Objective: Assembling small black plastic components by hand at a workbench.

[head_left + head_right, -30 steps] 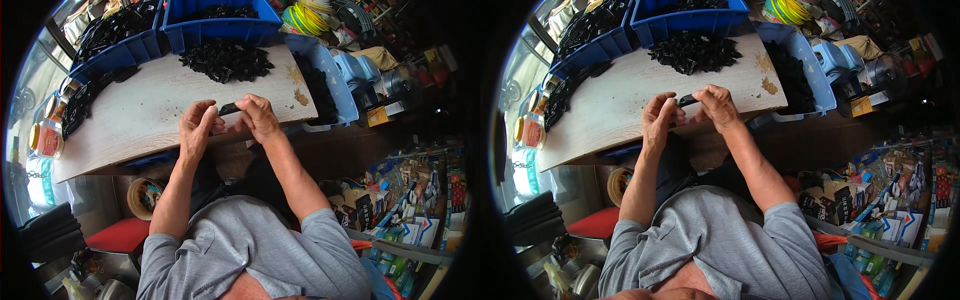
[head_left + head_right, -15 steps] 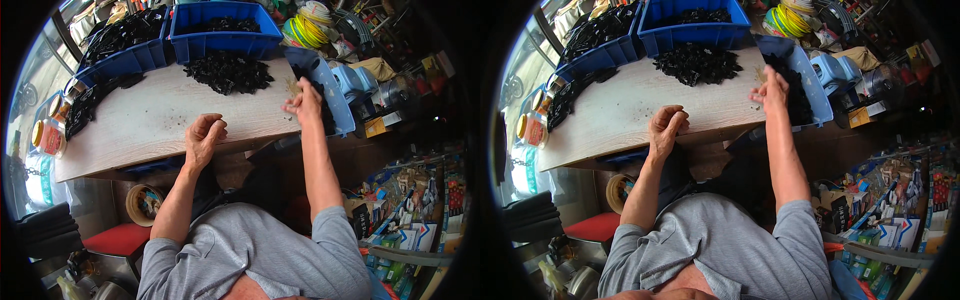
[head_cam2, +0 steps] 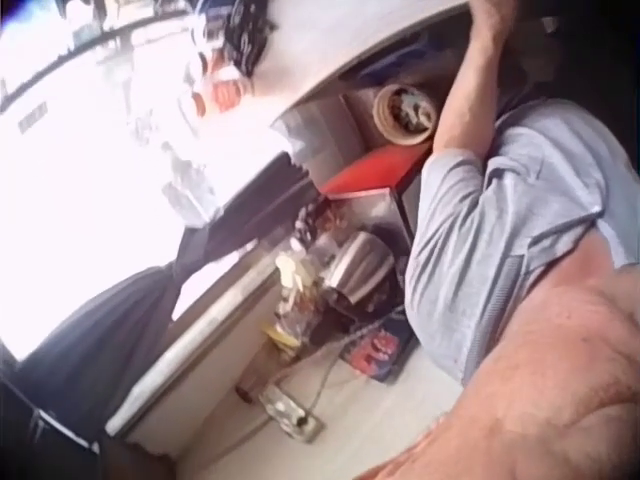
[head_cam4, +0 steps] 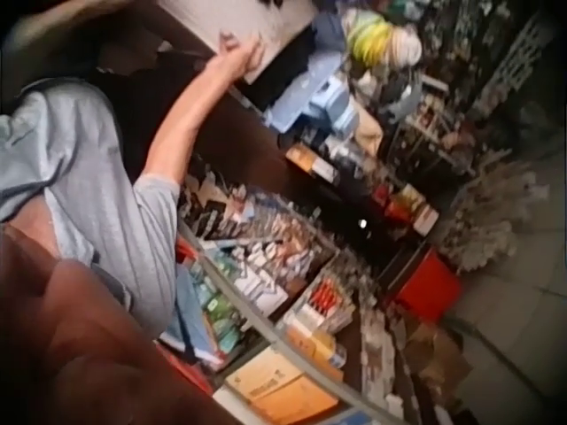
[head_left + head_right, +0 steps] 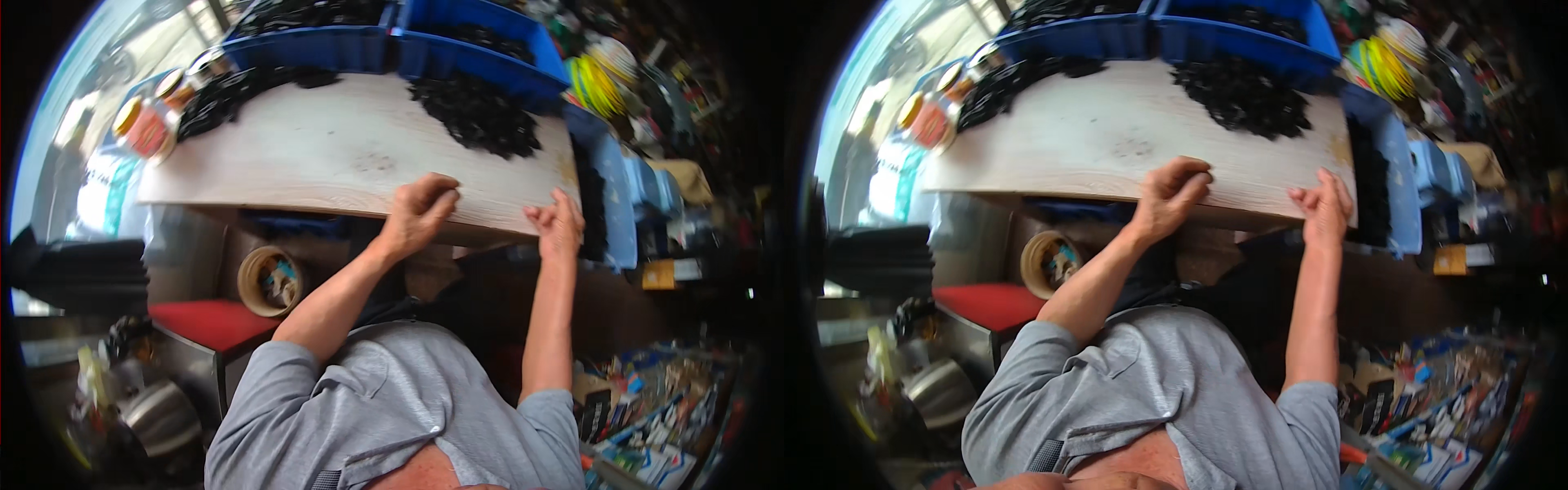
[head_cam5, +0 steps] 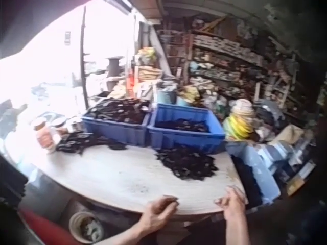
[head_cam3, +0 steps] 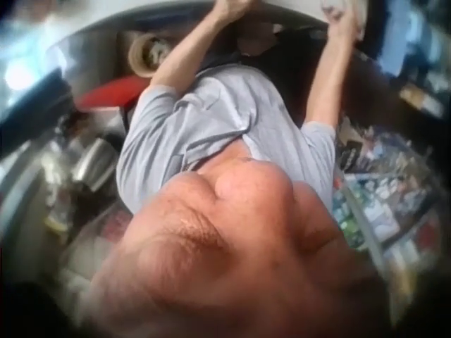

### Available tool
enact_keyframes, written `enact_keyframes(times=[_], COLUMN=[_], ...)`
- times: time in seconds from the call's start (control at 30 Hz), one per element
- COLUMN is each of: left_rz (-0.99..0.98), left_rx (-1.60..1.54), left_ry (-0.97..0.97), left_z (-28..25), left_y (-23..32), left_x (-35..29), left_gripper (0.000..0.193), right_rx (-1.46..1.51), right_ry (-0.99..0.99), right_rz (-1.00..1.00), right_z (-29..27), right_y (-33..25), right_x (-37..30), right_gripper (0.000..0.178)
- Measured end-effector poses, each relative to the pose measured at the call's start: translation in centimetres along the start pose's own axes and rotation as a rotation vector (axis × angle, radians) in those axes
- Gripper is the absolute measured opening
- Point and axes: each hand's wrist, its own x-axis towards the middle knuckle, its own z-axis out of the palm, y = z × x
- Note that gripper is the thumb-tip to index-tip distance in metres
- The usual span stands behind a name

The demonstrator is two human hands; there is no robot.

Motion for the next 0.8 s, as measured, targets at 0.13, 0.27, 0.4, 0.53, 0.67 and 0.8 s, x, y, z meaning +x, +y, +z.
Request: enact_keyframes(times=[0.13,0.27,0.4,0.53,0.67,0.8], left_rz=[0.052,0.099,-0.086,-0.275,-0.765,-0.908], left_rx=[0.087,0.133,0.168,0.361,0.818,0.889], left_ry=[-0.019,-0.005,0.108,0.436,0.608,0.129], left_z=[-0.3,-1.2,-4.6,-11.6,-19.3,-21.7], left_y=[0.4,1.1,-0.4,-5.8,-14.2,-21.8], left_x=[-0.7,-3.5,-9.4,-16.6,-29.5,-45.7], left_gripper=[0.012,0.012,0.012,0.014,0.035,0.047], right_rx=[-0.013,-0.007,0.012,0.011,-0.009,-0.026], right_ry=[0.013,-0.029,-0.014,-0.039,-0.049,-0.044], right_rz=[-0.041,-0.034,-0.029,-0.035,-0.016,0.026], right_z=[-0.1,-0.8,-0.6,-1.3,-0.5,-0.2], right_y=[0.4,1.0,0.5,0.7,0.2,-1.0], right_x=[-0.2,0.3,-0.1,0.5,0.1,0.4], right_gripper=[0.017,0.016,0.015,0.016,0.017,0.016])
